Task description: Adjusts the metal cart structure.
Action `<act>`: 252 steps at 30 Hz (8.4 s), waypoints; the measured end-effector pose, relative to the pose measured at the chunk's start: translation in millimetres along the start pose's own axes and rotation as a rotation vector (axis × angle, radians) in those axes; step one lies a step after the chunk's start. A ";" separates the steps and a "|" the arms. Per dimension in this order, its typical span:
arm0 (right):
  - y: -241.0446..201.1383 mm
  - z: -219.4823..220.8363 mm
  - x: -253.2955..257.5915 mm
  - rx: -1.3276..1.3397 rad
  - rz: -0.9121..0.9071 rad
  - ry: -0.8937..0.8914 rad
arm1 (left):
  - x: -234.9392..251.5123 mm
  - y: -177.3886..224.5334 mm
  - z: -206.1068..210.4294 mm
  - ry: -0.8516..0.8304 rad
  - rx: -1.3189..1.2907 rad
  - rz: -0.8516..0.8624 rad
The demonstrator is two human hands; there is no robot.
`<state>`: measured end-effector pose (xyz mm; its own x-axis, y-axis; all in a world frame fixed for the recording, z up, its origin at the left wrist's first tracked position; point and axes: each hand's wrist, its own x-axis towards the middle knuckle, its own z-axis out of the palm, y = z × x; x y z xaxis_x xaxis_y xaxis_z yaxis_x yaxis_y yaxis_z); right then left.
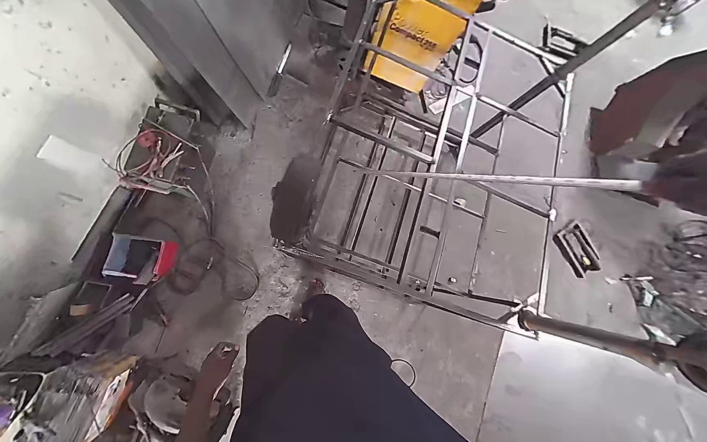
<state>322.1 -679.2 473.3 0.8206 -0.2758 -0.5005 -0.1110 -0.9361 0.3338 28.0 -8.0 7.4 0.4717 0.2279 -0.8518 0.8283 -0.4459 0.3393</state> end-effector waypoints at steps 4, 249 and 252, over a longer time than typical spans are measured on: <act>-91.4 -9.7 80.1 -0.125 -0.021 0.080 | 1.5 11.4 -17.6 0.080 0.097 0.033; -576.5 236.3 532.6 -0.181 0.247 -0.700 | 418.9 21.2 -30.6 -0.402 -0.040 0.029; -572.7 239.7 534.6 -0.192 0.269 -0.698 | 420.3 21.3 -30.4 -0.429 -0.009 0.016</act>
<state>690.0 -342.9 -176.9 0.2282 -0.6216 -0.7493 -0.1053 -0.7809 0.6158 253.1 104.6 -331.2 0.3173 -0.1600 -0.9347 0.8255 -0.4385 0.3553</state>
